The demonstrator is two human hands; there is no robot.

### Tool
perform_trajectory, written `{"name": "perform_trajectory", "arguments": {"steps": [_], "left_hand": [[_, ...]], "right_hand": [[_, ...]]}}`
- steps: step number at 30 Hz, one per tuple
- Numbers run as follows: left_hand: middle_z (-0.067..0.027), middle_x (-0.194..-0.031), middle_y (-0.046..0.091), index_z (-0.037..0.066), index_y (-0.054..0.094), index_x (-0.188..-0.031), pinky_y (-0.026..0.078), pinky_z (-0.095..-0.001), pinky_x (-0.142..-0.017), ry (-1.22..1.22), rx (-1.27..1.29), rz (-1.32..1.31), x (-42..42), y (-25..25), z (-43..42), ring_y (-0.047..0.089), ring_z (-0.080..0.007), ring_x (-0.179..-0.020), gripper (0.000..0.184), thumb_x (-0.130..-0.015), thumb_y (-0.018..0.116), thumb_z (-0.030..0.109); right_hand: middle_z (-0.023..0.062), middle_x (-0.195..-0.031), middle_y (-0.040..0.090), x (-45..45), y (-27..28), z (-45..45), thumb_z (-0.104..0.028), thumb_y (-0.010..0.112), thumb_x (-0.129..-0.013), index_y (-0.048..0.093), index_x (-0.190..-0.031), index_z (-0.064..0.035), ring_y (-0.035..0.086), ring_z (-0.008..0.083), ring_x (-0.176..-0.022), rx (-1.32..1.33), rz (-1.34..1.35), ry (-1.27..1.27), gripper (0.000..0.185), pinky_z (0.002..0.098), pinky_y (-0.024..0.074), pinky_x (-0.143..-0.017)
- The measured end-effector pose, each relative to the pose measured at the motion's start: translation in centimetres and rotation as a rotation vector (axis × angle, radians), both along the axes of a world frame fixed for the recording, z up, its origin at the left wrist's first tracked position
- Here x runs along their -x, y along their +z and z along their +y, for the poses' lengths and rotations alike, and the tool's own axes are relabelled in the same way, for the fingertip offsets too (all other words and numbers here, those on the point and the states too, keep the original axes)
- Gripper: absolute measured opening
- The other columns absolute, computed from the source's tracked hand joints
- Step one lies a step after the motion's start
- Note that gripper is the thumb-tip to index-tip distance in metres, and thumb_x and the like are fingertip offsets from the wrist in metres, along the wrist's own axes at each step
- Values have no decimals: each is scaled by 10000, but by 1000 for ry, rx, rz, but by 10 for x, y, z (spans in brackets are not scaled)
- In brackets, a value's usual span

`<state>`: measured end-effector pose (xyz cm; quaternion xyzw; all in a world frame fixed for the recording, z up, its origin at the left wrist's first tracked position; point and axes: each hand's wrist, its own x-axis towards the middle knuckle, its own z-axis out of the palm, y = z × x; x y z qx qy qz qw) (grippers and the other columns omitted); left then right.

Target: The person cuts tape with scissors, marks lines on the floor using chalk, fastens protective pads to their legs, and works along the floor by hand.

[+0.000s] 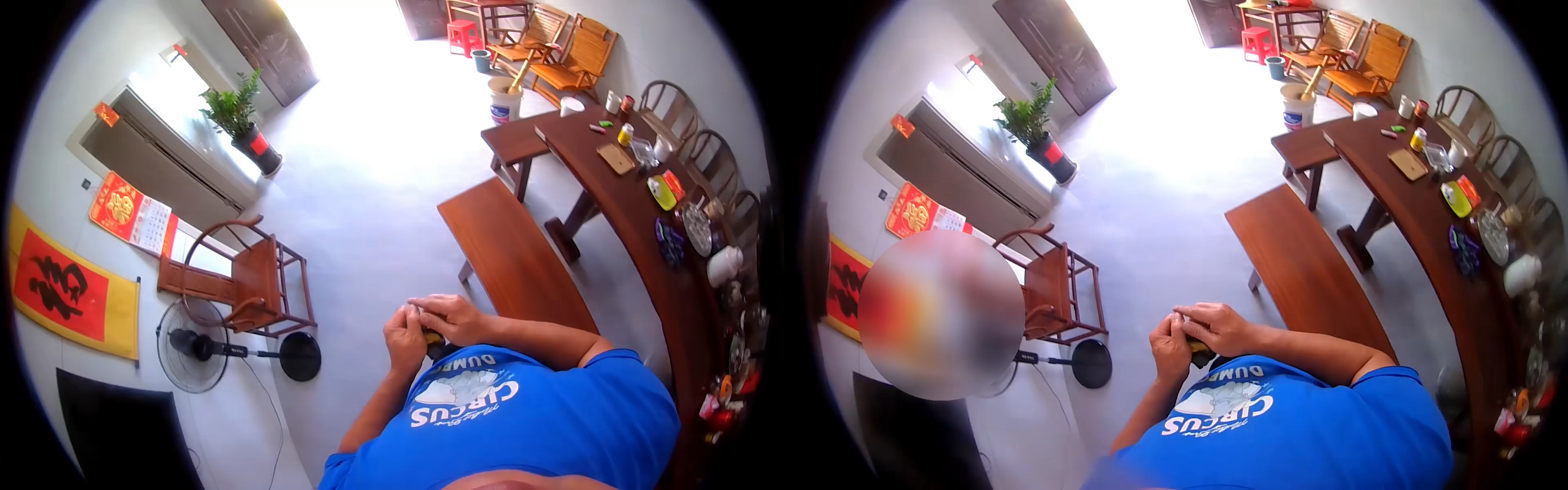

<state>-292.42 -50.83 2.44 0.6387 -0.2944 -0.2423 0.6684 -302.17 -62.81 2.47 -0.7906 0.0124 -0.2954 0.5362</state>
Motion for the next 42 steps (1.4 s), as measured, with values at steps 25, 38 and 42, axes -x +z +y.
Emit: {"name": "perform_trajectory", "arguments": {"steps": [25,38,42], "left_hand": [[-68,-660,588,36,617,-750,444,-279,-577,-306,-6,475,-382,-7,-285,550,-144,-599,604,-1094,350,455],[-125,-721,623,15,656,-863,528,-383,-603,-105,-122,1104,-574,-86,-408,627,-269,-658,495,-998,483,458],[-129,-732,629,9,655,-866,523,-375,-615,-106,-148,1143,-612,-97,-473,624,-267,-667,474,-990,503,441]], "right_hand": [[148,-767,625,-369,13,-307,-56,669,-878,659,-861,2,628,344,-682,258,-34,-47,62,415,510,-606],[34,-757,672,-436,-36,-476,-3,694,-887,705,-907,15,605,83,-675,-568,340,-479,29,232,492,-607],[31,-772,676,-467,-53,-543,15,683,-879,715,-931,16,605,74,-684,-644,353,-572,61,213,485,-600]]}}
